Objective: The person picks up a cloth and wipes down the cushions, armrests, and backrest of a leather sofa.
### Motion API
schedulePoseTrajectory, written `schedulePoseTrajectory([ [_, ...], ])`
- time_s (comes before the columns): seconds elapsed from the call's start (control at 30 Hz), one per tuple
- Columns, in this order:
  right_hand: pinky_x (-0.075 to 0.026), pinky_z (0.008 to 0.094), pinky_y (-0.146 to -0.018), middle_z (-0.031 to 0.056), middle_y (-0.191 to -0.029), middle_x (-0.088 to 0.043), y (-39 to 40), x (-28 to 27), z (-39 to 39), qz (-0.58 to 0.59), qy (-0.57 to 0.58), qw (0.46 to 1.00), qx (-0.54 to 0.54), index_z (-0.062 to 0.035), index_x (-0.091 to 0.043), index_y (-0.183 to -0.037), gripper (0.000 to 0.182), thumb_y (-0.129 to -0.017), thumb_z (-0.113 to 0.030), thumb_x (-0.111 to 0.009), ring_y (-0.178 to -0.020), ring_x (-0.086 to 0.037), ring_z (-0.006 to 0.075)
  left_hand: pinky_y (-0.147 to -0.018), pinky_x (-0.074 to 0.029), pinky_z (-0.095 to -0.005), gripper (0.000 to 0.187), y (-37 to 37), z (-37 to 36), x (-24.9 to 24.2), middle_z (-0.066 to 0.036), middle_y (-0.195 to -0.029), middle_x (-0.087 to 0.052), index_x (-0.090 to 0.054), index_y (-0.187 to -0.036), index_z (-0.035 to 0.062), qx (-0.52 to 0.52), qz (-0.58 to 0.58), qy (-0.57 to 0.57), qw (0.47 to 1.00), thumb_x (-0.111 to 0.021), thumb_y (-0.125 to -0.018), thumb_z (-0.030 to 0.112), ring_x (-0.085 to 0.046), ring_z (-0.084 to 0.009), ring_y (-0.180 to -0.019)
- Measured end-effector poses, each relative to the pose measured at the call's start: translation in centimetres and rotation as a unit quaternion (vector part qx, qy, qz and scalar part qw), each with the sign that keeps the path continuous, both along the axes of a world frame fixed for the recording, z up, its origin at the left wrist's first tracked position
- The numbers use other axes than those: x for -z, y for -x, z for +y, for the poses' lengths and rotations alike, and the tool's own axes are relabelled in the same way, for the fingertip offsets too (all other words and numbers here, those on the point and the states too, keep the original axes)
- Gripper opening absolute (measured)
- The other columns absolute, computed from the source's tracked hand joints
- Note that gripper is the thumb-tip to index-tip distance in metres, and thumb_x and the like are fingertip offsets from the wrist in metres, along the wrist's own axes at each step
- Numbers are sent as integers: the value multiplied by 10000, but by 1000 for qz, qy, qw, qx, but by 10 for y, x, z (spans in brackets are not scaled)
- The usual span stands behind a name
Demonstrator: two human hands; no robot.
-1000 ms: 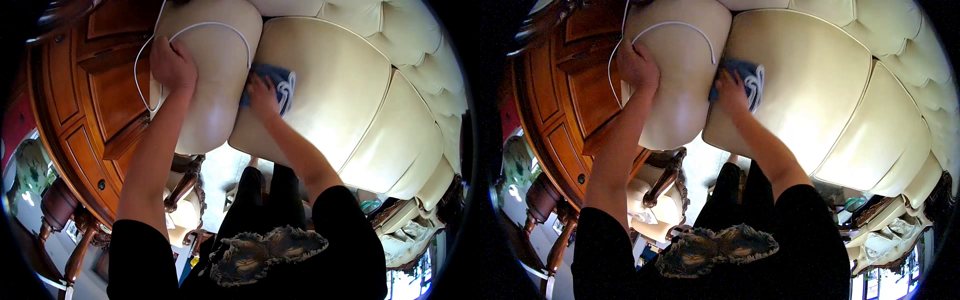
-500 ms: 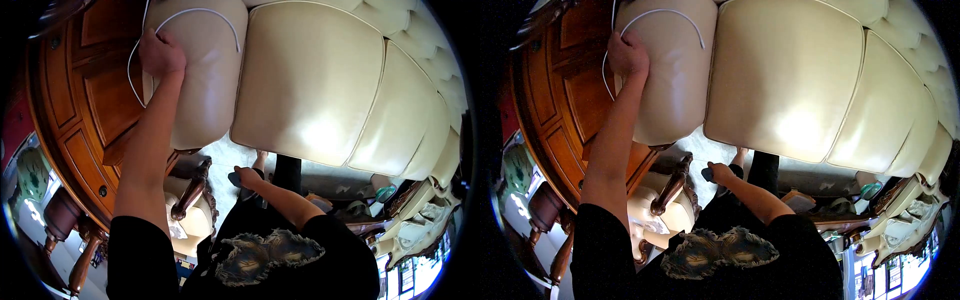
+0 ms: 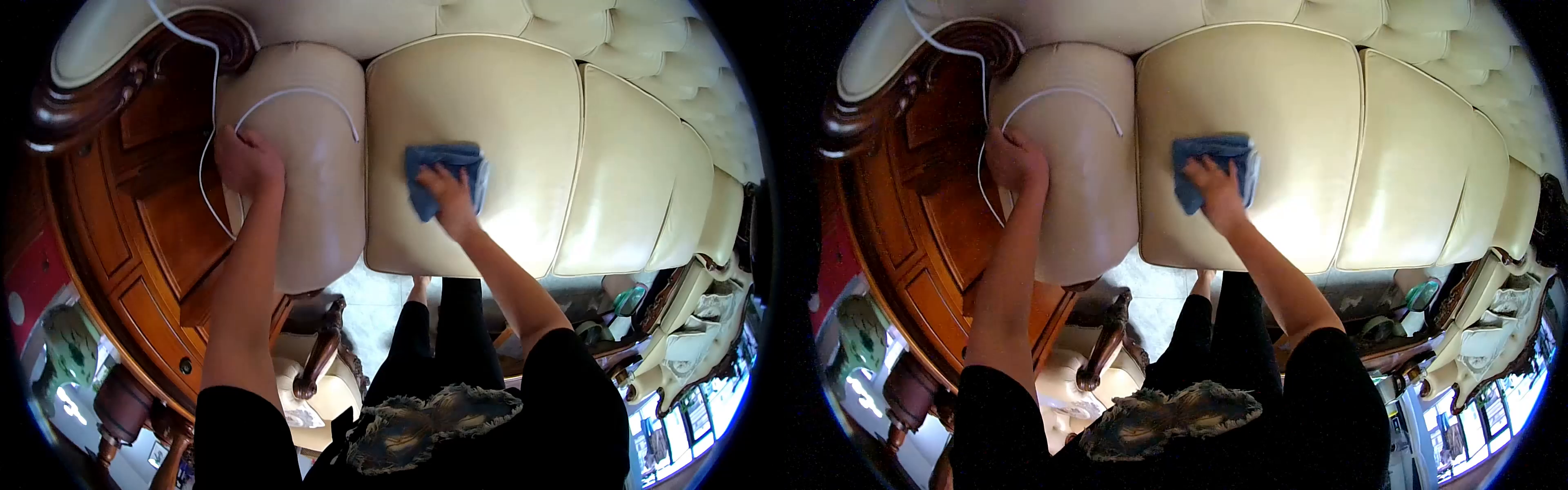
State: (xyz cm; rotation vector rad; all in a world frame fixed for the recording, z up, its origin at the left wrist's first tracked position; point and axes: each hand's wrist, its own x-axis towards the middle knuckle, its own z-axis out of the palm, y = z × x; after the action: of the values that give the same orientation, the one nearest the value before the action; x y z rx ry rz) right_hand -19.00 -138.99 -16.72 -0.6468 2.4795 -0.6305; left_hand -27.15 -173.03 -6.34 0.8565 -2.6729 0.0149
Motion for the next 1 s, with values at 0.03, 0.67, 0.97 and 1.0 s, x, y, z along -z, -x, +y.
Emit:
schedulePoseTrajectory([
  [0.03,-165,630,-1182,7,-1628,-267,-4,-3,-13,3,-36,998,-54,-228,-419,-1490,817,-748,-120,-745,-1511,-208,263,-904,-469,-502,374,1,3,-3,-255,-1135,-628,-599,-1129,-46,3,20,12,1000,-434,-953,240,-591,-436,-1062],
  [0.67,-189,657,-1147,-141,-1489,-448,276,38,76,141,-149,969,138,-412,-532,-1366,704,-738,-214,-782,-1386,-388,192,-789,-483,-528,377,-2,-3,3,-268,-1057,-632,-601,-1080,-34,12,-32,26,999,-369,-972,243,-610,-449,-934],
  [0.97,-343,630,-1086,-138,-1525,-425,277,61,220,156,-235,901,331,-437,-487,-1411,552,-935,-163,-539,-1383,-393,227,-804,-470,-549,400,-3,-4,5,-277,-1041,-614,-570,-1021,-43,-15,-34,18,999,-353,-1002,292,-597,-466,-924],
  [1.0,-378,559,-1097,-113,-1517,-446,268,55,231,155,-227,898,344,-396,-487,-1426,578,-923,-115,-534,-1370,-406,274,-804,-470,-549,400,-4,-5,7,-277,-1041,-614,-570,-1021,-43,-14,-39,16,999,-353,-1002,292,-597,-466,-924],
])
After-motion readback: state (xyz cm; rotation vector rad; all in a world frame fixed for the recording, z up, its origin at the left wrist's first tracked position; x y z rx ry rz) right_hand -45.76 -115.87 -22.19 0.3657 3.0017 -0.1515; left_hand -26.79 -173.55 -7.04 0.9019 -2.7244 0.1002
